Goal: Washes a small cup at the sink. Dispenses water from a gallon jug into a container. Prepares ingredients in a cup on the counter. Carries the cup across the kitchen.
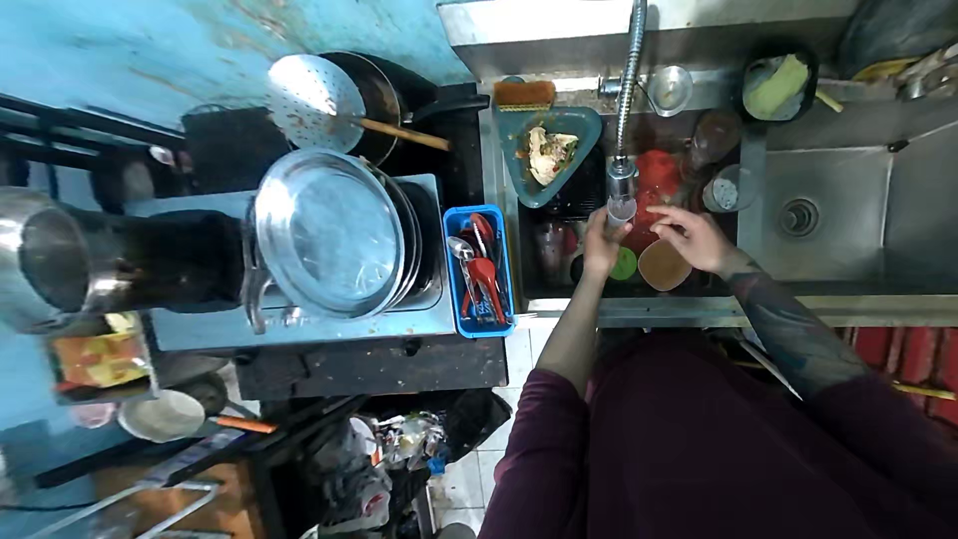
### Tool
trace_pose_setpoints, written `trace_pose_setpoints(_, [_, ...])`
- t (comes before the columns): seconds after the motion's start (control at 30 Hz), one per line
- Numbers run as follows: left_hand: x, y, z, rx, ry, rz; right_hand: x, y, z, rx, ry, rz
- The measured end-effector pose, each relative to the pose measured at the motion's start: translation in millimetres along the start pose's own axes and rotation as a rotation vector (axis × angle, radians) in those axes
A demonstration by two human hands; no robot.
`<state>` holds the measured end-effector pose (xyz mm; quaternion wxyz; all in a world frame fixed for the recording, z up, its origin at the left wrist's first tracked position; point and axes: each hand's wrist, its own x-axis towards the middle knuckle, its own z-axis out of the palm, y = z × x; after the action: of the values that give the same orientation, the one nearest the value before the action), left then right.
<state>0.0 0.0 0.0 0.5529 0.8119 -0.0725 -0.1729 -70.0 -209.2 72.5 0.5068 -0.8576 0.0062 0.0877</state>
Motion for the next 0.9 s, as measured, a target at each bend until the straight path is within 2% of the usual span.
trace_pose_setpoints(0.13, [3.8, 4.6, 5.5, -0.118, 0.021, -0.008, -39.4, 11.8, -1.9, 0.159, 0.049, 0.039])
trace_pose_setpoints(0.23, [-1.5, 8.7, 7.5, -0.191, 0.017, 0.005, -70.5, 13.1, -2.9, 0.155, 0.049, 0.186])
trace_pose_setpoints(0.47, [-10.9, 17.0, 13.0, -0.271, 0.042, -0.009, -90.9, 34.8, -3.2, 0.15, 0.007, 0.316])
trace_pose_setpoints(0.67, [-9.8, 24.8, 20.6, -0.303, 0.088, -0.008, -92.4, 41.3, -12.4, 0.178, -0.011, 0.241])
trace_pose_setpoints(0.9, [-13.8, 12.9, 18.5, -0.236, 0.069, -0.057, -93.1, 52.7, -23.5, 0.219, -0.004, 0.2])
